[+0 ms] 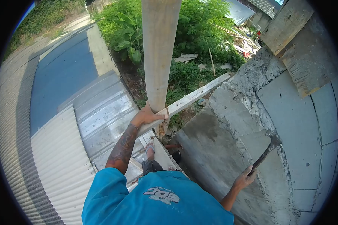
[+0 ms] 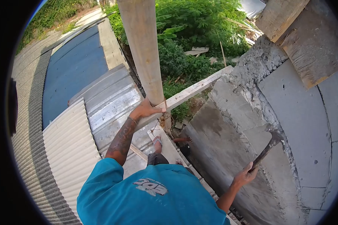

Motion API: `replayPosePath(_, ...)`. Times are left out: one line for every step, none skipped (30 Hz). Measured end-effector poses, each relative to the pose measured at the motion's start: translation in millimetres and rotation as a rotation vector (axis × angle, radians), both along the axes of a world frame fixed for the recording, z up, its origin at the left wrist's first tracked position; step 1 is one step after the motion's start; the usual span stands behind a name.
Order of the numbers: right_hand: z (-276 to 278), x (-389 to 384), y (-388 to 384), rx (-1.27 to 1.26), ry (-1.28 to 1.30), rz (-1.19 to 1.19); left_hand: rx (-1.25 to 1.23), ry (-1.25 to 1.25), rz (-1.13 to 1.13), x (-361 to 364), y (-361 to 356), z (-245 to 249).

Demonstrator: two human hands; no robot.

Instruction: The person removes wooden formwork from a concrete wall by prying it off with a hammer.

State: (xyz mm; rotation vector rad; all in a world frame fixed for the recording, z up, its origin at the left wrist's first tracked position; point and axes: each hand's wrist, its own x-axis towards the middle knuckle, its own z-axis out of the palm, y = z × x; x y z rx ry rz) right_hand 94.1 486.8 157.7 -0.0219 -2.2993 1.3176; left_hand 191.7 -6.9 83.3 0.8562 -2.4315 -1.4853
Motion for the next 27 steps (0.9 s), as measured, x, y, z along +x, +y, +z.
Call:
replayPosePath(-0.9, -1.8, -11.0, 0.009, 0.0, 0.04, 0.068, -0.022, -0.011, 0.1, -0.5, -2.8)
replayPosePath(-1.9, -6.7, -25.0, 0.019, 0.002, 0.081, 0.075, -0.009, -0.025, 0.1, -2.1, -5.5)
replayPosePath(0.3, -10.6, -38.6, 0.034, 0.001, 0.123, 0.085, 0.003, -0.037, 2.4, 2.2, 10.6)
replayPosePath(8.4, -13.1, -54.3, 0.037, -0.025, 0.155, 0.096, 0.016, -0.049, 4.1, 5.4, 19.3)
replayPosePath(20.3, -17.4, -72.7, 0.04, -0.047, 0.187, 0.081, -0.015, -0.048, 3.6, 5.6, 17.3)
replayPosePath(33.4, -23.9, -91.8, 0.04, -0.066, 0.218, 0.062, -0.043, -0.047, 2.3, 4.0, 15.7)
replayPosePath(47.2, -30.4, -107.8, 0.032, -0.08, 0.264, 0.046, -0.073, -0.05, 2.0, 4.5, 17.5)
replayPosePath(60.1, -37.7, -121.0, 0.055, -0.07, 0.319, 0.048, -0.117, -0.048, 3.2, 6.0, 19.6)
replayPosePath(71.8, -44.9, -133.3, 0.077, -0.061, 0.372, 0.048, -0.161, -0.048, 6.1, 8.9, 30.4)
replayPosePath(79.1, -50.3, -143.0, 0.098, -0.051, 0.423, 0.047, -0.205, -0.051, 7.6, 9.9, 34.6)
replayPosePath(82.4, -54.0, -150.6, 0.078, -0.084, 0.483, 0.022, -0.204, -0.044, 7.7, 10.1, 29.2)
replayPosePath(84.5, -56.2, -158.7, 0.057, -0.118, 0.543, 0.036, -0.187, -0.039, 7.4, 10.5, 28.0)
replayPosePath(84.8, -55.9, -165.9, 0.031, -0.155, 0.598, 0.045, -0.173, -0.038, 8.2, 10.4, 28.7)
replayPosePath(83.5, -52.0, -173.4, -0.007, -0.202, 0.651, 0.053, -0.16, -0.036, 9.0, 10.4, 29.9)
replayPosePath(80.3, -46.9, -182.5, -0.05, -0.247, 0.705, 0.074, -0.159, -0.044, 9.1, 7.8, 31.8)
replayPosePath(76.4, -45.2, -187.9, -0.099, -0.292, 0.756, 0.091, -0.159, -0.056, 9.2, 4.0, 34.5)
replayPosePath(64.4, -52.0, -176.2, -0.02, -0.452, 0.8, 0.107, -0.164, -0.073, 9.6, 2.2, 36.8)
replayPosePath(40.5, -55.3, -166.2, 0.08, -0.352, 0.8, 0.12, -0.168, -0.092, 8.5, 0.7, 38.7)
replayPosePath(12.2, -60.9, -158.4, 0.175, -0.247, 0.797, 0.111, -0.161, -0.082, 6.6, -0.4, 40.5)
replayPosePath(-6.2, -62.2, -154.0, 0.265, -0.146, 0.788, 0.1, -0.158, -0.075, 6.6, 0.2, 40.8)
replayPosePath(-15.2, -56.2, -153.3, 0.311, -0.194, 0.728, 0.089, -0.16, -0.07, 7.0, 0.9, 40.1)
replayPosePath(-23.7, -46.5, -153.4, 0.358, -0.248, 0.665, 0.071, -0.114, -0.065, 6.9, 2.5, 34.4)
replayPosePath(-29.4, -39.9, -153.7, 0.405, -0.306, 0.604, 0.056, -0.071, -0.059, 6.3, 3.8, 24.6)
replayPosePath(-32.7, -38.4, -152.3, 0.491, -0.337, 0.587, 0.042, -0.029, -0.051, 5.4, 3.1, 19.9)
replayPosePath(-35.6, -37.4, -148.3, 0.578, -0.373, 0.571, 0.046, -0.028, -0.054, 4.7, 2.0, 14.7)
replayPosePath(-38.4, -36.0, -144.5, 0.665, -0.41, 0.554, 0.051, -0.026, -0.059, 4.1, 1.2, 9.3)
replayPosePath(-37.4, -35.6, -143.3, 0.692, -0.422, 0.547, 0.055, -0.022, -0.063, 3.6, 0.1, 7.9)
